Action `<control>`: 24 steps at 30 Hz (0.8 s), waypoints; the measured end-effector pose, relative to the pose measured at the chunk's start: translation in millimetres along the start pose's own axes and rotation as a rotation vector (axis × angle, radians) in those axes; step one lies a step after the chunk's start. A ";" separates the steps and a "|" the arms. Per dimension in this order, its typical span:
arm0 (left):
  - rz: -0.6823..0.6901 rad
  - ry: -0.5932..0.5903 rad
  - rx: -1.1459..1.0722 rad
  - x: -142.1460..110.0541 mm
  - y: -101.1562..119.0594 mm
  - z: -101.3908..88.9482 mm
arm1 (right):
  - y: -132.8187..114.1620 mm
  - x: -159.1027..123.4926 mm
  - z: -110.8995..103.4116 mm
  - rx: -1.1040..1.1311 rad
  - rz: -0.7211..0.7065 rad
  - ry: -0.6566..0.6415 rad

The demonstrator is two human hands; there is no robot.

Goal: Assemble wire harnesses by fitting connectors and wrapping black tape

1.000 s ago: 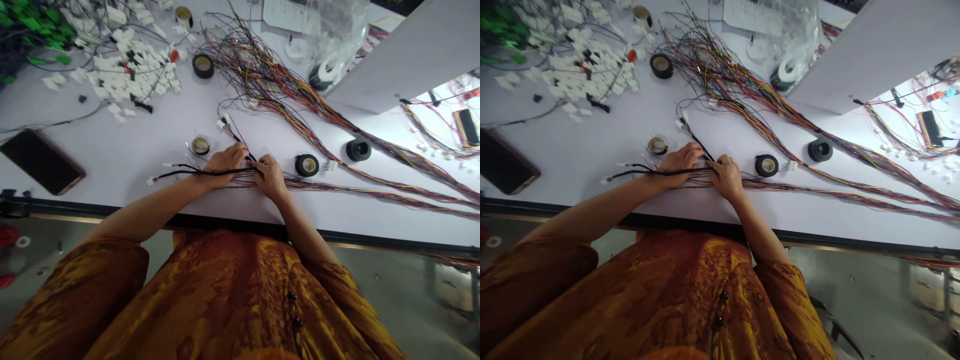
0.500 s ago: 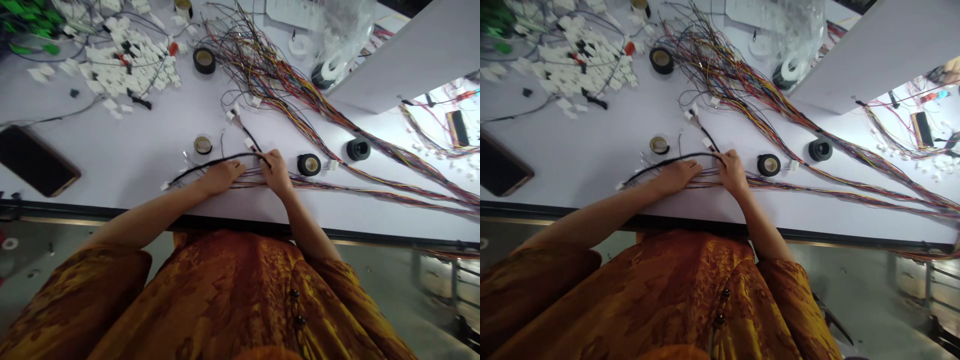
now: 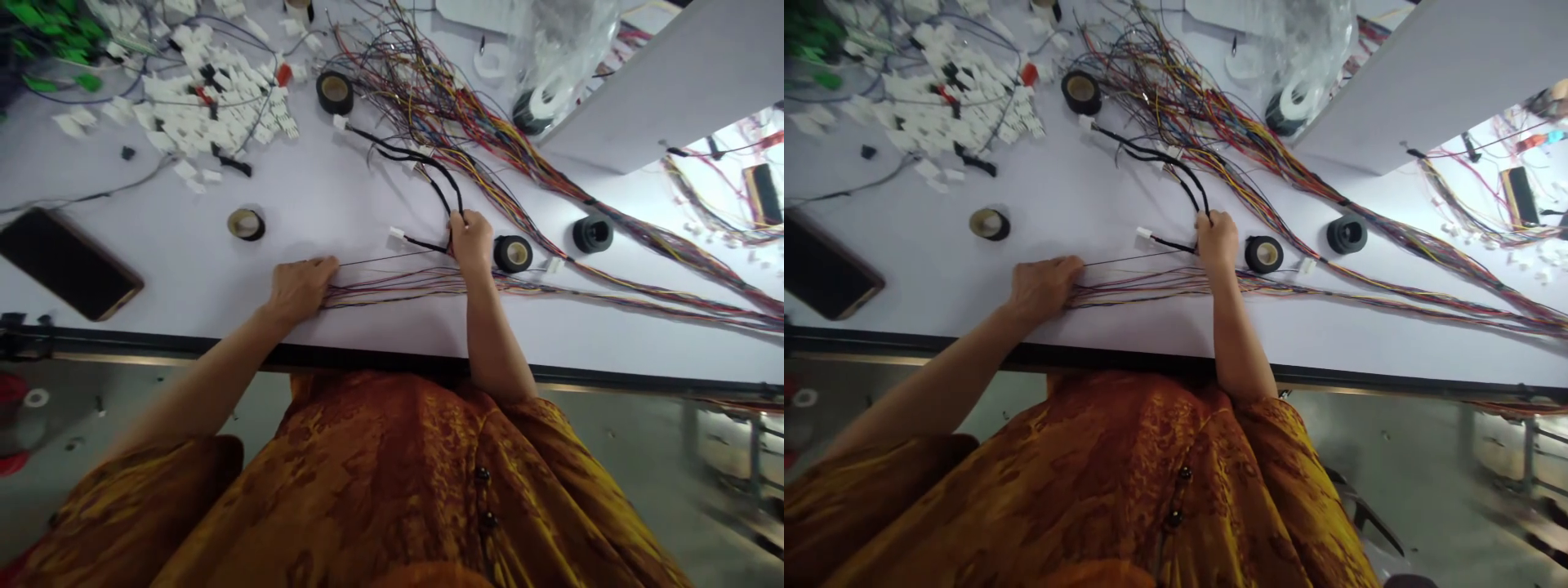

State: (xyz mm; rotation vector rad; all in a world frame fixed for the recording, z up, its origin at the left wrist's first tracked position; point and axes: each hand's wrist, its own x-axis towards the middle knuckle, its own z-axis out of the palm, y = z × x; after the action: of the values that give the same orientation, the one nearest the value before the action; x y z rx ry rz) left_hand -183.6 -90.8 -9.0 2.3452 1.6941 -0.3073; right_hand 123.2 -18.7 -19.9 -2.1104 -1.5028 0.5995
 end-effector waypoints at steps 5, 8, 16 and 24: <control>-0.110 0.101 -0.112 10.6 2.6 5.4 | 18.0 -1.4 -7.2 0.425 0.065 -0.122; -0.080 0.133 -0.294 16.8 -4.7 -5.7 | 16.8 -5.5 -8.9 0.448 -0.003 -0.108; 0.011 0.237 -0.550 34.0 -13.5 -28.7 | 13.7 -6.2 0.0 0.227 -0.139 -0.008; -0.113 0.474 -0.805 46.9 -33.5 2.5 | -2.0 10.4 -27.4 0.095 -0.328 0.060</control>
State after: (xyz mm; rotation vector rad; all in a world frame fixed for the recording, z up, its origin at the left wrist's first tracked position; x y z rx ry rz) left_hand -201.0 -39.1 -27.8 1.7770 1.6823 0.8256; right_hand 141.3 -11.8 2.2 -1.7447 -1.7019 0.4706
